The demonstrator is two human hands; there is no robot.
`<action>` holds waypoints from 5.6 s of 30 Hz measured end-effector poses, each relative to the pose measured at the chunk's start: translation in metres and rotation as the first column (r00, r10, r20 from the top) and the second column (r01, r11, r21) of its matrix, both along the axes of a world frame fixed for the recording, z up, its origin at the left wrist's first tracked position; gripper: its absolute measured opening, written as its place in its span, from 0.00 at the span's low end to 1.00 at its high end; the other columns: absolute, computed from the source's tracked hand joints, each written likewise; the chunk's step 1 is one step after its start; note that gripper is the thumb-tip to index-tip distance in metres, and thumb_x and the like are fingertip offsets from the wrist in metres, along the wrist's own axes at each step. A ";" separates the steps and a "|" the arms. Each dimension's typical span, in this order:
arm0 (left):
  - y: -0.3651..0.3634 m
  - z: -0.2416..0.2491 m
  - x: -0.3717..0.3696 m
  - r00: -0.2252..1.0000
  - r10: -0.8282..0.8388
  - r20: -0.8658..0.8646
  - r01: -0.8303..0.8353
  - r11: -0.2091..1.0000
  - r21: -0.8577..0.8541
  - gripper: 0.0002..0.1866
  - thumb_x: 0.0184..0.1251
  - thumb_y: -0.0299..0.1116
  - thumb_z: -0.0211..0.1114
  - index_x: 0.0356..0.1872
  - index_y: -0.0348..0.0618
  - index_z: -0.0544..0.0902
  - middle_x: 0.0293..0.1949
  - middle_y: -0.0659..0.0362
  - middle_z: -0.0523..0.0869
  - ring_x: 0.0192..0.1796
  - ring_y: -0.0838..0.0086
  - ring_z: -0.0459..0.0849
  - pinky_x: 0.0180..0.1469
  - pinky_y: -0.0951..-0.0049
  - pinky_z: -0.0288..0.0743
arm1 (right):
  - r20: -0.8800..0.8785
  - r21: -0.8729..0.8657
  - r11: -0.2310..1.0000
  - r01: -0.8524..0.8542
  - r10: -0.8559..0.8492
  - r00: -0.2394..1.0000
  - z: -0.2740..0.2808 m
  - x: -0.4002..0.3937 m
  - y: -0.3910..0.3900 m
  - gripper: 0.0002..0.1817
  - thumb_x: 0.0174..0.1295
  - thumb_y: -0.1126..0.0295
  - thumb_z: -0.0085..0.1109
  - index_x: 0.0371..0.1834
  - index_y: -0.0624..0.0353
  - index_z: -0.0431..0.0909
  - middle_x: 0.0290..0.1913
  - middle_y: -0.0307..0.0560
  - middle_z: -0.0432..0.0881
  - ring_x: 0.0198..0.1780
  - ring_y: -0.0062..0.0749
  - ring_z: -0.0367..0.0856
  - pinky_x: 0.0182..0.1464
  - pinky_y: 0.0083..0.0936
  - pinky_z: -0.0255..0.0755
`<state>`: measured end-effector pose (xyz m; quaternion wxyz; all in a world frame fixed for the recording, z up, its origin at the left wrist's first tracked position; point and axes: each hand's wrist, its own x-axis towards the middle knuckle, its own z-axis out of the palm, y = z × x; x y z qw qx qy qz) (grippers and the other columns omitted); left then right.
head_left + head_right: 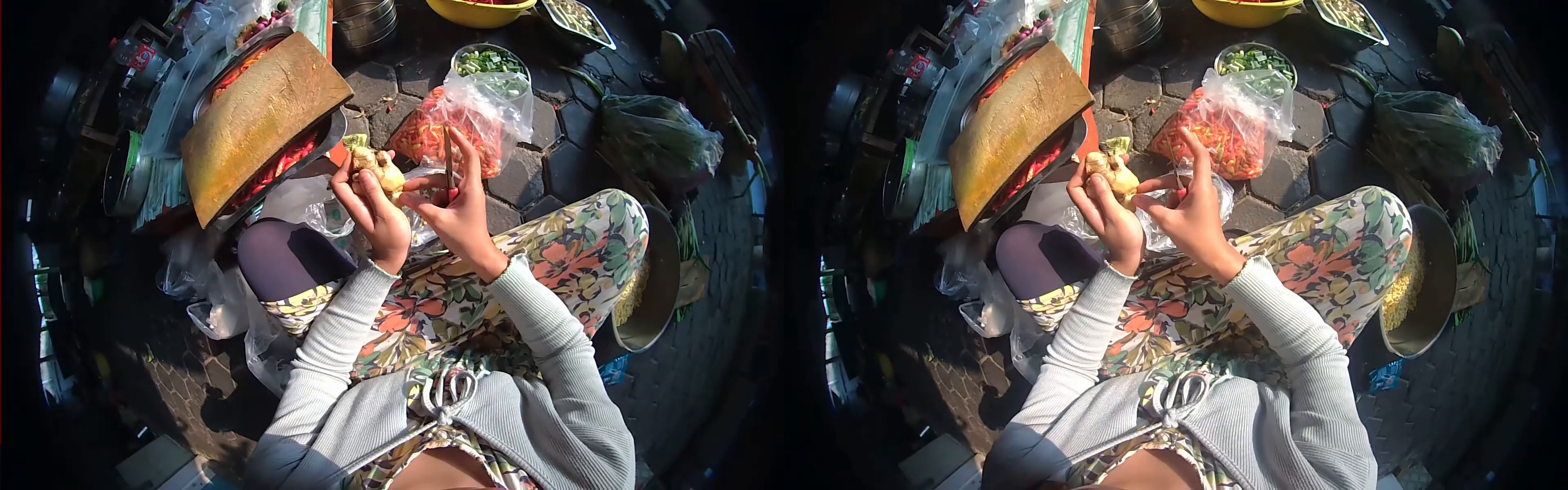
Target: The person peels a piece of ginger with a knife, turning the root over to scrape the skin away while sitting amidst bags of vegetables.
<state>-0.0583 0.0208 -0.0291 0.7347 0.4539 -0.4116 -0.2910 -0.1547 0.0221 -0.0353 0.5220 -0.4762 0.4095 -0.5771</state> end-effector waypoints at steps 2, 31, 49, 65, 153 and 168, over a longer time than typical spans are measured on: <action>0.000 -0.008 0.002 0.999 0.030 0.039 -0.030 1.000 -0.001 0.15 0.76 0.34 0.43 0.56 0.35 0.61 0.50 0.47 0.73 0.50 0.65 0.78 0.52 0.68 0.74 | 0.047 0.010 1.000 -0.012 0.011 0.999 -0.002 0.002 0.001 0.54 0.42 0.81 0.72 0.71 0.52 0.44 0.30 0.39 0.84 0.19 0.08 0.68 0.21 0.08 0.59; -0.002 -0.049 0.006 0.908 0.302 0.292 -0.311 0.950 -0.015 0.14 0.75 0.32 0.43 0.56 0.35 0.61 0.47 0.48 0.73 0.44 0.68 0.78 0.47 0.69 0.73 | 0.191 0.015 0.977 -0.211 0.204 0.960 -0.016 0.017 -0.004 0.51 0.49 0.92 0.58 0.71 0.47 0.39 0.42 0.46 0.75 0.40 0.22 0.77 0.36 0.13 0.75; -0.001 -0.038 -0.009 0.929 0.223 0.294 -0.211 0.975 -0.071 0.17 0.70 0.25 0.49 0.57 0.33 0.64 0.47 0.45 0.72 0.53 0.58 0.73 0.56 0.65 0.65 | -0.227 -0.163 0.984 0.070 -0.106 0.968 -0.015 0.013 0.007 0.53 0.50 0.85 0.65 0.75 0.55 0.39 0.74 0.52 0.46 0.71 0.40 0.54 0.67 0.37 0.62; 0.000 -0.061 -0.001 0.926 0.211 0.313 -0.201 0.978 -0.062 0.17 0.73 0.27 0.44 0.59 0.31 0.59 0.47 0.46 0.73 0.46 0.66 0.76 0.52 0.68 0.70 | 0.208 0.087 0.980 -0.178 0.157 0.966 -0.029 0.015 -0.004 0.53 0.51 0.88 0.61 0.73 0.50 0.34 0.39 0.43 0.79 0.40 0.22 0.78 0.42 0.18 0.75; -0.012 0.000 0.060 0.163 -0.274 -0.948 0.870 0.494 0.007 0.17 0.74 0.31 0.44 0.58 0.37 0.71 0.42 0.53 0.75 0.39 0.68 0.72 0.44 0.68 0.71 | -0.668 0.019 0.855 -0.518 0.396 0.630 0.038 -0.045 0.004 0.38 0.63 0.60 0.54 0.73 0.49 0.45 0.14 0.51 0.73 0.18 0.46 0.75 0.22 0.36 0.64; -0.005 0.006 0.044 0.002 -0.130 -0.991 0.901 0.431 -0.055 0.19 0.73 0.41 0.48 0.51 0.35 0.75 0.47 0.49 0.80 0.51 0.61 0.75 0.57 0.61 0.66 | -0.302 -0.083 0.912 -0.402 0.361 0.882 0.011 -0.043 -0.018 0.13 0.55 0.79 0.63 0.45 0.64 0.78 0.42 0.38 0.80 0.39 0.16 0.79 0.40 0.15 0.74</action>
